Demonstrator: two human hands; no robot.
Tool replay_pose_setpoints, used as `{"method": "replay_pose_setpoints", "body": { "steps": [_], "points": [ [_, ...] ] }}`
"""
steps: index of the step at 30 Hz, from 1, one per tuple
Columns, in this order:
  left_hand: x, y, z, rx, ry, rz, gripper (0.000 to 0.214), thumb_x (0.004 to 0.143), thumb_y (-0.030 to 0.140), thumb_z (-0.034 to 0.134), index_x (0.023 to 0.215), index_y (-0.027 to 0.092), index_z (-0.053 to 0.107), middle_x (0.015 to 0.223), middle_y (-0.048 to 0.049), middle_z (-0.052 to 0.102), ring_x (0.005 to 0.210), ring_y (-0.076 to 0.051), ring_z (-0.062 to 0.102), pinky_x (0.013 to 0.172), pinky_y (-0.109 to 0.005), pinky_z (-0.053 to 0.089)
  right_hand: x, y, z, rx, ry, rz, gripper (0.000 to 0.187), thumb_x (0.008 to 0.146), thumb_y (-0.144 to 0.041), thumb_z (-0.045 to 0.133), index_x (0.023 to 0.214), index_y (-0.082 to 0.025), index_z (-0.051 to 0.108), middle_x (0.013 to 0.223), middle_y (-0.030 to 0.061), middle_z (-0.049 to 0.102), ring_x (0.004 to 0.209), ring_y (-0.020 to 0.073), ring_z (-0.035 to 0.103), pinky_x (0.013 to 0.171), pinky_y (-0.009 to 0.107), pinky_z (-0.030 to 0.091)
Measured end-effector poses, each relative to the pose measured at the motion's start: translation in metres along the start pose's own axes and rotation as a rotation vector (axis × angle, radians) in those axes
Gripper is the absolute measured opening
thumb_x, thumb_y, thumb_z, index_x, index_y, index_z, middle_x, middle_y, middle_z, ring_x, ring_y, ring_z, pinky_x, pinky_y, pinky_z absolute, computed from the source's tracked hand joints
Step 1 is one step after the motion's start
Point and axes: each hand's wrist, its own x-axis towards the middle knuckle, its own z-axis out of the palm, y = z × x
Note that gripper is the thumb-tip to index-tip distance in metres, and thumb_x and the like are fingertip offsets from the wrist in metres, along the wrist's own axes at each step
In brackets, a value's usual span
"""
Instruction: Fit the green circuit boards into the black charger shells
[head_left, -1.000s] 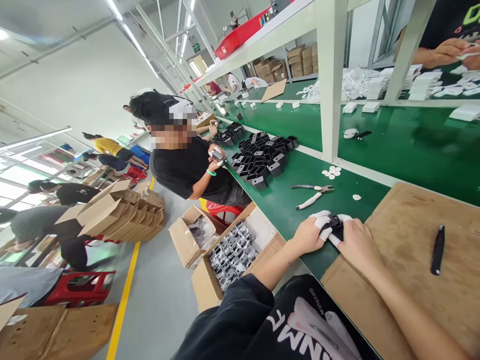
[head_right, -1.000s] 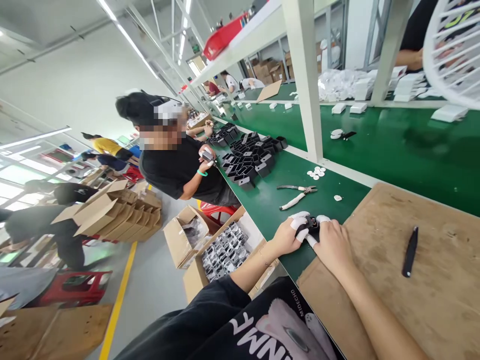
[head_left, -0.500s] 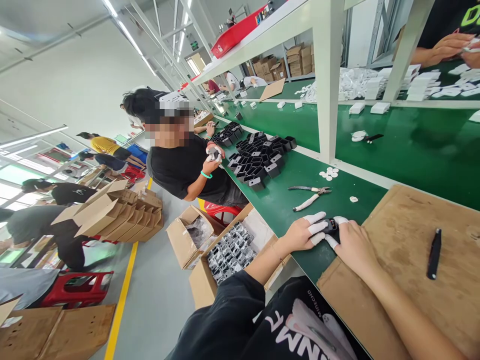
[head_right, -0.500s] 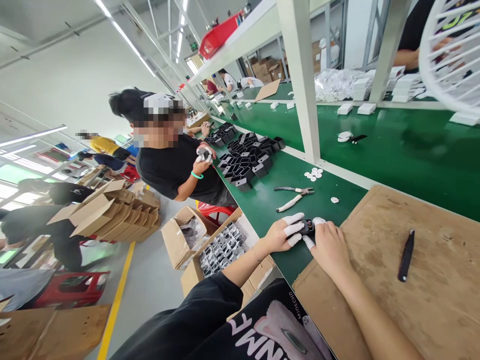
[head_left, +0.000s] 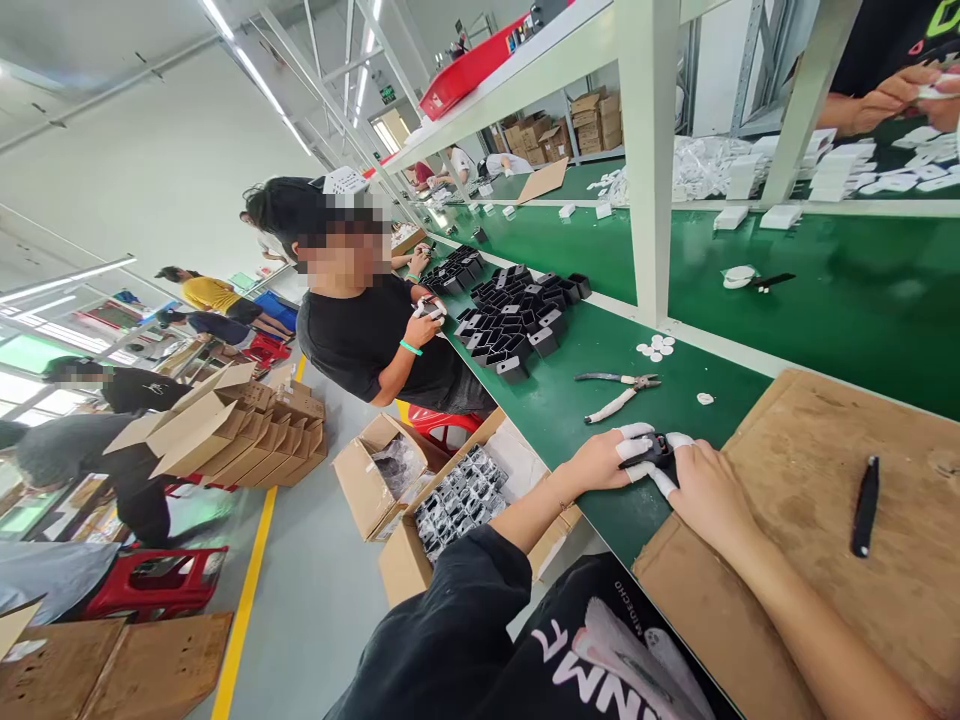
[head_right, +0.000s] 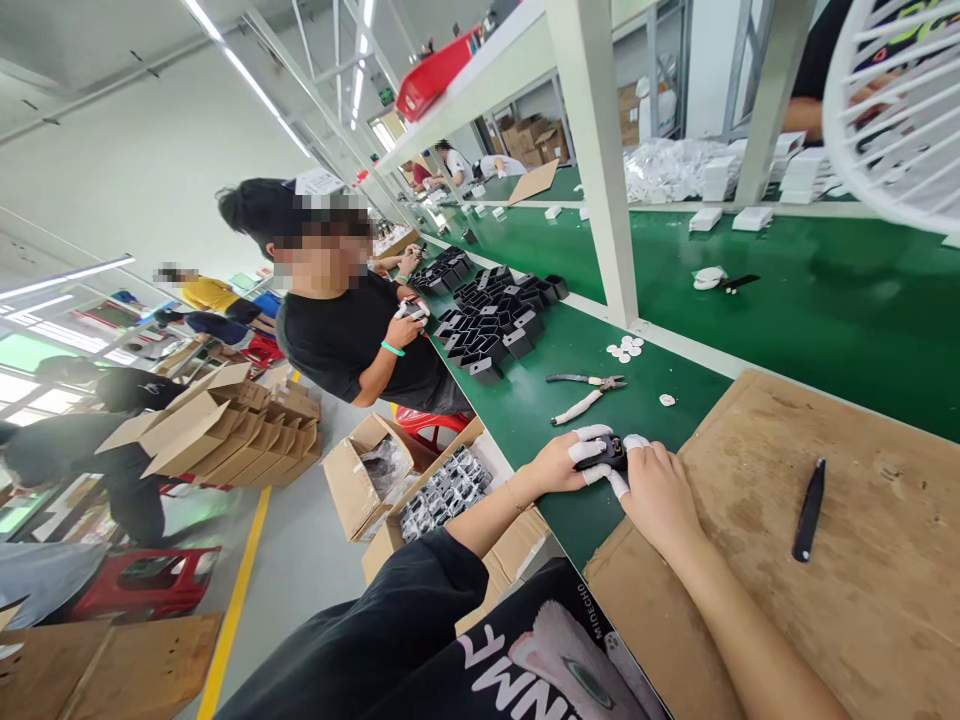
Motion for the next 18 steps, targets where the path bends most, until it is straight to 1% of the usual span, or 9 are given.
{"method": "replay_pose_setpoints", "body": {
  "steps": [4,8,10,14,18],
  "points": [
    [-0.001,0.002,-0.001,0.049,-0.055,-0.019,0.038,0.091,0.044,0.055,0.119,0.018,0.058,0.128,-0.0165,0.063,0.111,-0.022,0.067,0.09,-0.032,0.058,0.0,0.001,0.0,0.008,-0.003,0.007,0.023,0.089,-0.02,0.053,0.109,-0.01,0.054,0.098,0.0167,0.066,0.093,0.03,0.059,0.079,0.039,0.044],
    [0.002,0.001,-0.006,0.044,-0.048,-0.007,0.037,0.092,0.045,0.055,0.117,0.018,0.059,0.125,-0.0176,0.065,0.109,-0.022,0.068,0.088,-0.033,0.059,0.0,0.004,0.0,0.019,-0.003,0.0,0.022,0.09,-0.022,0.051,0.108,-0.009,0.056,0.095,0.0157,0.067,0.093,0.0299,0.06,0.08,0.039,0.045],
    [0.003,0.0,-0.013,0.055,0.011,0.004,0.034,0.091,0.044,0.055,0.115,0.019,0.058,0.125,-0.0174,0.065,0.109,-0.023,0.069,0.087,-0.034,0.059,0.0,0.005,0.001,0.027,-0.003,-0.02,0.022,0.092,-0.024,0.051,0.107,-0.01,0.058,0.097,0.0154,0.067,0.095,0.0299,0.059,0.081,0.039,0.045],
    [-0.004,0.003,-0.026,0.066,0.203,0.006,0.031,0.092,0.043,0.056,0.114,0.022,0.055,0.123,-0.0156,0.066,0.114,-0.02,0.066,0.089,-0.033,0.058,0.0,0.005,0.001,0.067,0.024,-0.055,0.026,0.094,-0.026,0.049,0.111,-0.009,0.059,0.109,0.0165,0.068,0.101,0.0309,0.058,0.085,0.041,0.044],
    [-0.015,0.006,-0.031,0.157,0.264,0.016,0.029,0.091,0.044,0.057,0.11,0.022,0.055,0.115,-0.0128,0.07,0.103,-0.016,0.071,0.081,-0.027,0.06,0.0,0.001,-0.002,0.091,0.027,-0.047,0.033,0.095,-0.025,0.048,0.121,-0.008,0.058,0.117,0.0173,0.067,0.105,0.0302,0.058,0.087,0.041,0.044]
  ]
}}
